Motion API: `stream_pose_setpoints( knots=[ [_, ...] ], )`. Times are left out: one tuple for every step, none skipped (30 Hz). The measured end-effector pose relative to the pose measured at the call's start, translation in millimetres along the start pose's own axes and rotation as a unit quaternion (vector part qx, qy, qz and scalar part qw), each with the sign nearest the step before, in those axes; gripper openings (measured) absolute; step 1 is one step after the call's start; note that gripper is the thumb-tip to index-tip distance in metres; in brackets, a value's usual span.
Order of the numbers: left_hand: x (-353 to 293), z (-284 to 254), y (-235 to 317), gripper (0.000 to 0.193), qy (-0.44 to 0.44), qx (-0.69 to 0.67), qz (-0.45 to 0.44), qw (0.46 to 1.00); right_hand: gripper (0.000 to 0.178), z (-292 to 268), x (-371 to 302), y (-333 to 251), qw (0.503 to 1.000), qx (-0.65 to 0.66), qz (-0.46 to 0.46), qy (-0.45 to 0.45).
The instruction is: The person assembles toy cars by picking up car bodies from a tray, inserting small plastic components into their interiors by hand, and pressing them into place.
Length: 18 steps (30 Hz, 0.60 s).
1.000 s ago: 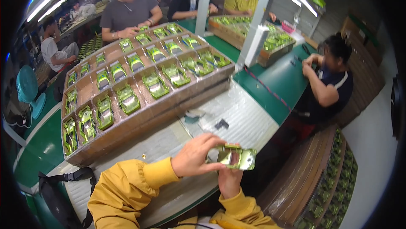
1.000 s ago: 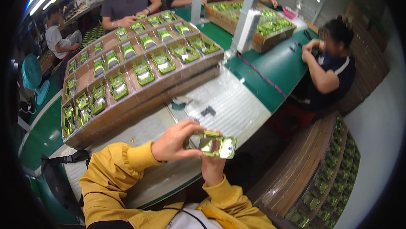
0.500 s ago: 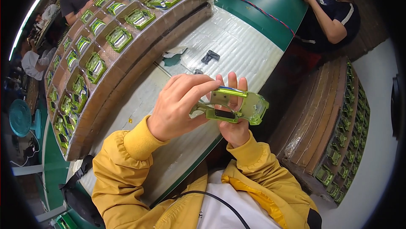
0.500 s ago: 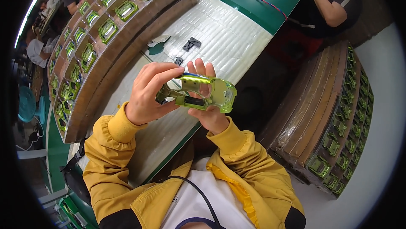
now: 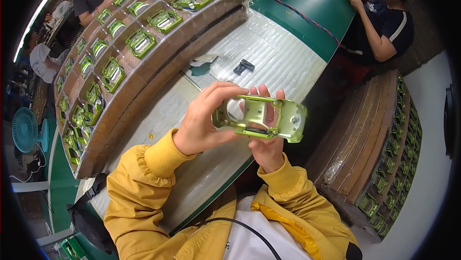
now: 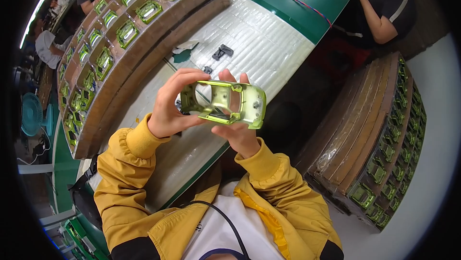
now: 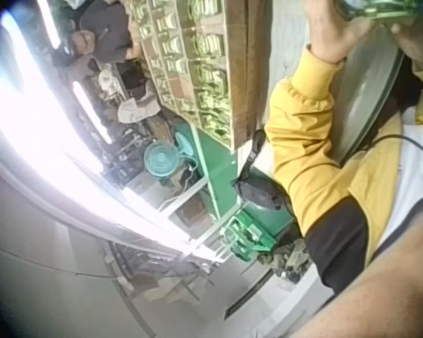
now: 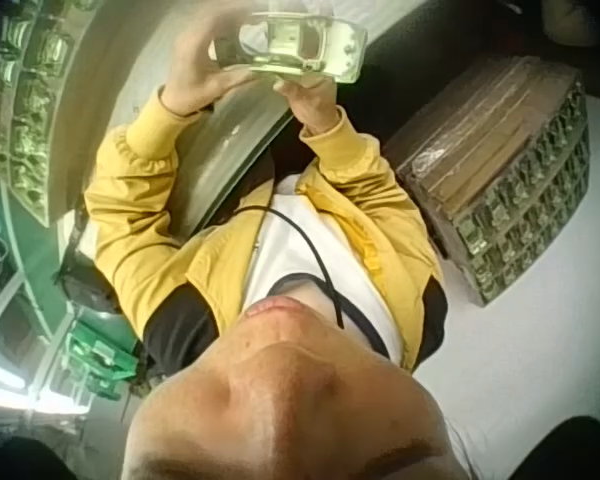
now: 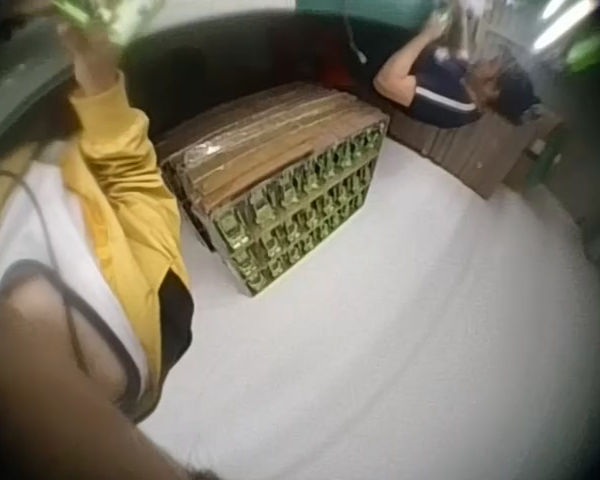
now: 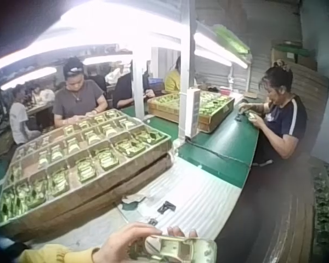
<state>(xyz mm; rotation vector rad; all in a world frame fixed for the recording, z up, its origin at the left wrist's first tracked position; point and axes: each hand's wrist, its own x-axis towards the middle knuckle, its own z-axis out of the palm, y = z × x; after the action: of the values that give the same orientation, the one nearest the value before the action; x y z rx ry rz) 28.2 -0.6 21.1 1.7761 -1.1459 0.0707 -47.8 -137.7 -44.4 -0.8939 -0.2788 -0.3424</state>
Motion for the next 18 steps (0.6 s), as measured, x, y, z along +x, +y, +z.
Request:
stream_pose_setpoints(
  knots=[
    [-3.2,2.8,-3.2,0.061,0.002,0.005,0.003,1.0,0.1,6.6,0.7,-3.3,0.999,0.028,0.017,0.03],
    [-9.5,8.8,-4.1,0.06,0.021,-0.231,-0.11,0.967,0.099,1.8,1.2,-2.6,0.999,0.04,0.002,0.015],
    [-13.2,12.4,-2.2,0.06,0.038,-0.449,-0.216,0.866,0.098,-1.7,2.7,-2.2,0.999,0.053,-0.012,0.0],
    [-12.1,16.4,0.6,0.07,-0.002,-0.49,-0.227,0.842,0.094,-0.4,1.4,-2.0,0.998,0.064,-0.006,0.015],
    [-12.3,16.1,2.3,0.07,0.0,-0.483,-0.224,0.846,0.094,0.9,2.0,-2.2,0.998,0.069,-0.009,0.008],
    [-14.7,16.2,4.4,0.074,-0.018,-0.564,-0.249,0.788,0.092,1.3,0.7,-2.7,0.999,0.051,0.004,0.015],
    [-15.9,16.7,7.3,0.079,-0.035,-0.638,-0.271,0.72,0.09,1.4,0.2,-3.1,0.999,0.033,0.017,0.021],
    [-15.1,18.7,12.6,0.083,-0.008,-0.661,-0.295,0.69,0.085,1.9,0.8,-3.9,0.999,0.025,0.018,0.013],
    [-14.3,18.8,16.6,0.083,-0.005,-0.659,-0.294,0.692,0.085,2.1,0.9,-4.0,0.999,0.029,0.019,0.01],
    [-14.1,18.5,19.5,0.083,0.0,-0.707,-0.297,0.642,0.083,2.4,1.0,-3.7,1.0,0.016,0.015,0.015],
    [-13.7,18.2,22.2,0.082,0.005,-0.752,-0.299,0.588,0.081,2.5,0.9,-3.2,1.0,0.004,0.011,0.02],
    [-11.0,18.5,24.6,0.082,0.007,-0.751,-0.296,0.59,0.077,2.9,1.8,-5.4,1.0,-0.006,0.005,0.016],
    [-10.5,18.3,24.6,0.082,0.008,-0.75,-0.296,0.591,0.077,1.1,2.1,-5.1,1.0,-0.005,0.006,0.015],
    [-10.5,17.8,24.6,0.082,0.011,-0.759,-0.292,0.582,0.075,-1.2,2.1,-4.0,1.0,0.007,0.003,0.004],
    [-10.0,17.6,24.6,0.082,0.012,-0.768,-0.288,0.573,0.074,-2.3,2.3,-3.4,1.0,0.018,0.001,-0.006],
    [-9.7,17.4,24.9,0.082,0.013,-0.768,-0.287,0.573,0.074,-1.4,2.2,-3.1,1.0,0.018,0.001,-0.008],
    [-9.3,17.2,25.6,0.081,0.016,-0.77,-0.29,0.568,0.072,0.0,2.0,-2.7,1.0,0.011,0.005,0.002],
    [-9.5,16.6,26.7,0.081,0.019,-0.772,-0.294,0.563,0.071,1.4,1.7,-2.1,1.0,0.005,0.009,0.011]
  ],
)
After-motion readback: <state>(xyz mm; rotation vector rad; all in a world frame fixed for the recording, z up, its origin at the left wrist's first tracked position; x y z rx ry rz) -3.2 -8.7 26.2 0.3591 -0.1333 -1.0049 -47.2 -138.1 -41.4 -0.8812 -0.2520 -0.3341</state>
